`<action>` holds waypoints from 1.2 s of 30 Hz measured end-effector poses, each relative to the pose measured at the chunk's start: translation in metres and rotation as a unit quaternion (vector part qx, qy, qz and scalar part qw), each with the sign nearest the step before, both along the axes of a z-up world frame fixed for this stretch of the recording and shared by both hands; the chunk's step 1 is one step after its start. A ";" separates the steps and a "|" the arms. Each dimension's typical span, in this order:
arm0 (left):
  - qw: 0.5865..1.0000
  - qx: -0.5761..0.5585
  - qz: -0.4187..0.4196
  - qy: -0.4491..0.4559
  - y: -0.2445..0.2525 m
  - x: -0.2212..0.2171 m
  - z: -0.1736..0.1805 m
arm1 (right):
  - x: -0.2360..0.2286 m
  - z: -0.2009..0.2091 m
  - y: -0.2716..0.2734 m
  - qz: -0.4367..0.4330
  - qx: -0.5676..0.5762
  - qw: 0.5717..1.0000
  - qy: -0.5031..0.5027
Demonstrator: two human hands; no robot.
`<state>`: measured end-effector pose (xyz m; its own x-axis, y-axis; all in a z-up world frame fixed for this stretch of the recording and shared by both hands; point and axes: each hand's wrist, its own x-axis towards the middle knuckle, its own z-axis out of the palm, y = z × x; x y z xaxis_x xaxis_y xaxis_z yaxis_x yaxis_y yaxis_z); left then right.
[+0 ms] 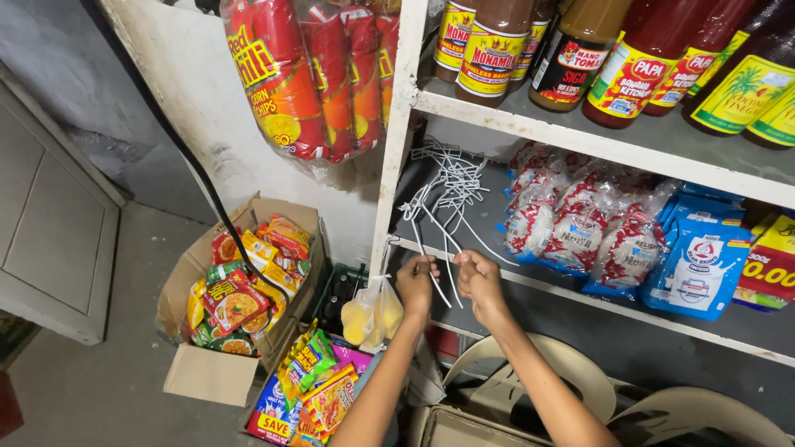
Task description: Hanging snack and coffee sachets onto plastic display strips in a small store.
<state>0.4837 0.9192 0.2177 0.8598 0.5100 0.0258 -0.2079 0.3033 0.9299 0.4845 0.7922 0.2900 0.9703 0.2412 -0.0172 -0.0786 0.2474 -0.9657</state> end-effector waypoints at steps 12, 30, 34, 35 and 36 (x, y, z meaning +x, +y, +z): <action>0.971 -0.214 -0.102 -0.034 -0.012 -0.085 0.036 | -0.089 0.037 -0.029 0.025 0.034 0.999 0.027; 0.977 0.100 -0.157 -0.103 -0.090 -0.193 0.131 | -0.296 0.092 -0.159 -0.156 0.129 0.979 0.029; 0.924 0.250 -0.136 -0.256 -0.110 -0.210 0.157 | -0.338 0.081 -0.220 -0.178 0.115 0.977 0.028; 0.922 0.249 -0.145 -0.259 -0.117 -0.215 0.162 | -0.349 0.078 -0.235 -0.188 0.117 0.975 0.026; 0.916 0.279 -0.149 -0.247 -0.123 -0.219 0.167 | -0.360 0.074 -0.250 -0.187 0.104 0.977 0.021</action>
